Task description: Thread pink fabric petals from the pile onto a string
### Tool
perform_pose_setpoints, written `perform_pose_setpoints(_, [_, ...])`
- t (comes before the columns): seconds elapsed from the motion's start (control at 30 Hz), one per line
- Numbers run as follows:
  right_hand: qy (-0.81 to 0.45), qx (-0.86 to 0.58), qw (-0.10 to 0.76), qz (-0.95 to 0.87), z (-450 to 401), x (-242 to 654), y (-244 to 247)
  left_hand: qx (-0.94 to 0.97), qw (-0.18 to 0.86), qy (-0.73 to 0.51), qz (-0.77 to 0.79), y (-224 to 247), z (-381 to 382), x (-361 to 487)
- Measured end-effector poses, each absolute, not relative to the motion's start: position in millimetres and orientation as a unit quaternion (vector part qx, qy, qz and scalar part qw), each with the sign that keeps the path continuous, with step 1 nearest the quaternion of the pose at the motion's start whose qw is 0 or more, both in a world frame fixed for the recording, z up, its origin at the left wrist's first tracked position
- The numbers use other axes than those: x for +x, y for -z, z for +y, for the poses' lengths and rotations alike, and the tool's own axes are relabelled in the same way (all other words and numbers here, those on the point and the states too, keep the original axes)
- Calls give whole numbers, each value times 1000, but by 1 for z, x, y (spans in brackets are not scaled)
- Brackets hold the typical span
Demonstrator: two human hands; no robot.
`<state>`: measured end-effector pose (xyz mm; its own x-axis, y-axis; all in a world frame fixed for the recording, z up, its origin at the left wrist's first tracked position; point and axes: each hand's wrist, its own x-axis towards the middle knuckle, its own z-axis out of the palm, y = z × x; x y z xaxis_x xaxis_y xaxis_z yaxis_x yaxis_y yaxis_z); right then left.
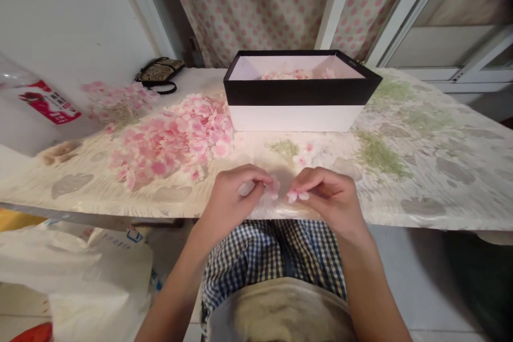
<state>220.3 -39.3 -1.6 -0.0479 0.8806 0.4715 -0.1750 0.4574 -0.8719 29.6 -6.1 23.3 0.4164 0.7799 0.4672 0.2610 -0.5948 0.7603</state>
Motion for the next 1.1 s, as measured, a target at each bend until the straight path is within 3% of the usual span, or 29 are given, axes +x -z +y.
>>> perform_pose_setpoints(0.2, [-420, -313, 577, -627, -56, 214, -2, 741, 346, -465, 338, -16, -22, 37])
perform_pose_setpoints(0.37, [-348, -373, 620, -596, -51, 219, 7, 784, 240, -422, 388, -10, -26, 40])
perform_pose_setpoints(0.6, [-382, -343, 709, -483, -44, 235, 12, 861, 63, -298, 407, -5, -32, 64])
perform_pose_setpoints(0.77, [-410, -333, 721, -449, -42, 240, 11, 873, 16, -220, 435, -9, -23, 82])
perform_pose_setpoints(0.83, [-421, -323, 717, -451, -43, 243, 12, 860, 52, -280, 423, -10, -20, 83])
perform_pose_setpoints(0.97, [-430, -291, 662, -540, -47, 243, 12, 788, 253, -437, 352, -12, -21, 80])
perform_pose_setpoints(1.1, [-341, -359, 622, -607, -51, 237, 5, 751, 385, -442, 303, -13, -24, 78])
